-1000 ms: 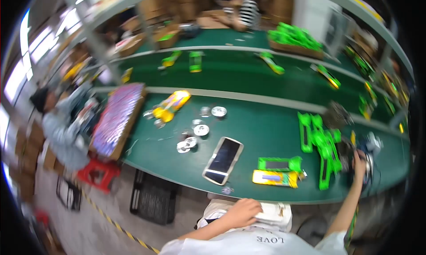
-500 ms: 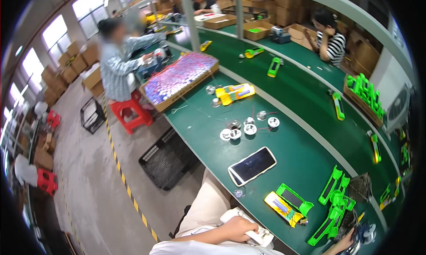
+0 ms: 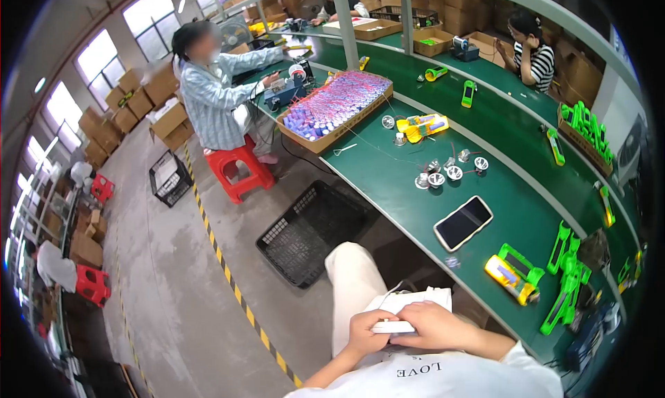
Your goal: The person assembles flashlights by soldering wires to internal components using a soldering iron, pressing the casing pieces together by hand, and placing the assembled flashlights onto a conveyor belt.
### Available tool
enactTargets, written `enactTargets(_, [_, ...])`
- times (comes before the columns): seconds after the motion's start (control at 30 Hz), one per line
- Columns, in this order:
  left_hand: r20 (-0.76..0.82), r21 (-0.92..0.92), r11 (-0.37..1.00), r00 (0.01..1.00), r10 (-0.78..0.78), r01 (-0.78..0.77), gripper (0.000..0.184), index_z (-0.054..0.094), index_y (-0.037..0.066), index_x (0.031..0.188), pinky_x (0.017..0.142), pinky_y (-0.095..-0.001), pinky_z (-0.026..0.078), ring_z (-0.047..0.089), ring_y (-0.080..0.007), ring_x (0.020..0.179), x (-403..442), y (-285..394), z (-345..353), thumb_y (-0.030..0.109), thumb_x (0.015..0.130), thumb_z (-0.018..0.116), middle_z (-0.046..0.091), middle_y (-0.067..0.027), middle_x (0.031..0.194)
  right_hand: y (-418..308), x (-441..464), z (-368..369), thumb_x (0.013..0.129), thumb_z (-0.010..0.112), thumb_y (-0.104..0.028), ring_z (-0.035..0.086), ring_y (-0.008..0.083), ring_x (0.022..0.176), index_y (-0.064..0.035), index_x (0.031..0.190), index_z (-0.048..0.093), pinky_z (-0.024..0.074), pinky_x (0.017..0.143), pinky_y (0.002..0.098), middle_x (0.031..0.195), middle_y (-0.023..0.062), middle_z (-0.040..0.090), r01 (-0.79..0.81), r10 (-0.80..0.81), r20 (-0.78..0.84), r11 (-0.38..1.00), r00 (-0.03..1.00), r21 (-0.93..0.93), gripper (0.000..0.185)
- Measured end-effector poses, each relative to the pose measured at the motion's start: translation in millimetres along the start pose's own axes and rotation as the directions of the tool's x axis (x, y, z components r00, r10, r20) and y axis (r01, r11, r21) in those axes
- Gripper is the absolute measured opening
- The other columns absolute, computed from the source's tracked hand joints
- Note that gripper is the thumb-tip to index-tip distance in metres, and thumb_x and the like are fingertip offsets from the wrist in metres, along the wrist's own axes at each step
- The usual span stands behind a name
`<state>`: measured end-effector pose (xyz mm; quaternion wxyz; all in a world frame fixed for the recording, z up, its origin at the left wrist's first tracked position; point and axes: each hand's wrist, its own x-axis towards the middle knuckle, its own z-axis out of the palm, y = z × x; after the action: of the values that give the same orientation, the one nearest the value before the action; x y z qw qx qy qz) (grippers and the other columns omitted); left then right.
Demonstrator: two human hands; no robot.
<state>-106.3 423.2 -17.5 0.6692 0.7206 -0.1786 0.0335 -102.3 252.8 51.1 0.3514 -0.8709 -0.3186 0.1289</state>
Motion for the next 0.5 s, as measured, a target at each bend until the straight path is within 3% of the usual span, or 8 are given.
enactTargets(0.07, [-0.043,-0.003,1.000,0.999,0.012,-0.013,0.013,0.061,0.003,0.074,0.054,-0.0224,0.044,0.056,-0.0090,0.058,5.0,-3.2,-36.1,0.000,0.061,0.061,0.061,-0.0040,0.064,-13.9,35.9,15.2,0.076,0.059,-0.033,0.056,0.0323,0.067,-0.0031,0.081,0.056,0.0429,0.064,0.0402,0.066,0.0136,0.057,-0.110,0.110,0.027,0.994,0.994,-0.008,0.030])
enactTargets(0.17, [0.015,-0.190,0.943,0.962,-0.274,0.272,0.017,0.061,0.004,0.077,0.059,-0.0190,0.042,0.051,-0.0047,0.063,21.2,-27.8,-60.1,-0.005,0.063,0.059,0.058,-0.0009,0.066,-15.8,73.5,13.4,0.074,0.060,-0.027,0.056,0.0325,0.060,-0.0057,0.075,0.057,0.0436,0.055,0.0384,0.064,0.0140,0.056,-0.164,0.164,-0.008,0.986,0.986,0.015,0.022])
enactTargets(0.27, [0.290,-0.174,0.948,0.934,-0.211,0.268,0.019,0.059,0.004,0.085,0.062,-0.0207,0.043,0.053,-0.0070,0.067,54.7,-39.6,-65.6,-0.004,0.069,0.056,0.060,-0.0002,0.077,1.8,79.8,5.9,0.073,0.061,-0.023,0.057,0.0293,0.059,-0.0064,0.080,0.060,0.0448,0.055,0.0345,0.065,0.0129,0.058,-0.279,0.282,-0.004,0.949,0.959,0.145,0.019])
enactTargets(0.33, [0.542,-0.033,0.947,0.802,-0.252,0.320,0.026,0.056,0.003,0.096,0.061,-0.0264,0.046,0.058,-0.0119,0.068,77.5,-55.8,-67.5,0.006,0.070,0.057,0.060,-0.0011,0.073,13.4,82.4,-1.2,0.072,0.063,-0.022,0.058,0.0241,0.057,-0.0072,0.083,0.061,0.0451,0.055,0.0305,0.063,0.0111,0.057,-0.406,0.407,0.057,0.870,0.911,0.281,0.019])
enactTargets(0.37, [0.534,-0.012,0.973,0.824,-0.187,0.229,0.028,0.056,0.002,0.095,0.058,-0.0304,0.047,0.059,-0.0155,0.066,89.4,-61.9,-65.1,0.019,0.072,0.056,0.060,-0.0044,0.071,22.1,86.2,-6.7,0.075,0.063,-0.032,0.058,0.0200,0.055,-0.0076,0.080,0.062,0.0450,0.053,0.0304,0.062,0.0076,0.059,-0.471,0.459,0.120,0.817,0.880,0.333,0.025])
enactTargets(0.4, [0.629,0.149,0.923,0.687,-0.365,0.355,0.019,0.058,0.004,0.086,0.063,-0.0332,0.045,0.059,-0.0214,0.070,113.8,-41.9,-72.2,0.013,0.070,0.057,0.060,-0.0113,0.076,2.7,112.2,-38.3,0.081,0.057,-0.028,0.057,0.0140,0.061,-0.0048,0.082,0.061,0.0447,0.058,0.0283,0.065,0.0075,0.059,-0.598,0.563,0.248,0.796,0.788,0.092,0.024])
enactTargets(0.47, [0.764,0.150,0.901,0.530,-0.367,0.408,0.021,0.058,0.003,0.087,0.063,-0.0336,0.046,0.060,-0.0244,0.071,148.0,-42.8,-84.7,0.014,0.069,0.061,0.061,-0.0152,0.077,82.7,92.6,3.3,0.079,0.055,-0.012,0.056,0.0124,0.084,-0.0051,0.095,0.059,0.0420,0.076,0.0247,0.085,0.0071,0.061,-0.551,0.404,0.377,0.661,0.833,0.509,0.018])
enactTargets(0.5, [0.852,0.102,0.906,0.434,-0.293,0.411,0.020,0.058,0.003,0.091,0.069,-0.0320,0.045,0.058,-0.0228,0.077,158.2,-58.5,-86.8,0.014,0.074,0.059,0.060,-0.0143,0.082,75.2,112.6,-11.1,0.079,0.055,-0.017,0.056,0.0182,0.074,-0.0026,0.087,0.057,0.0426,0.068,0.0300,0.077,0.0100,0.059,-0.566,0.429,0.374,0.685,0.822,0.459,0.016])
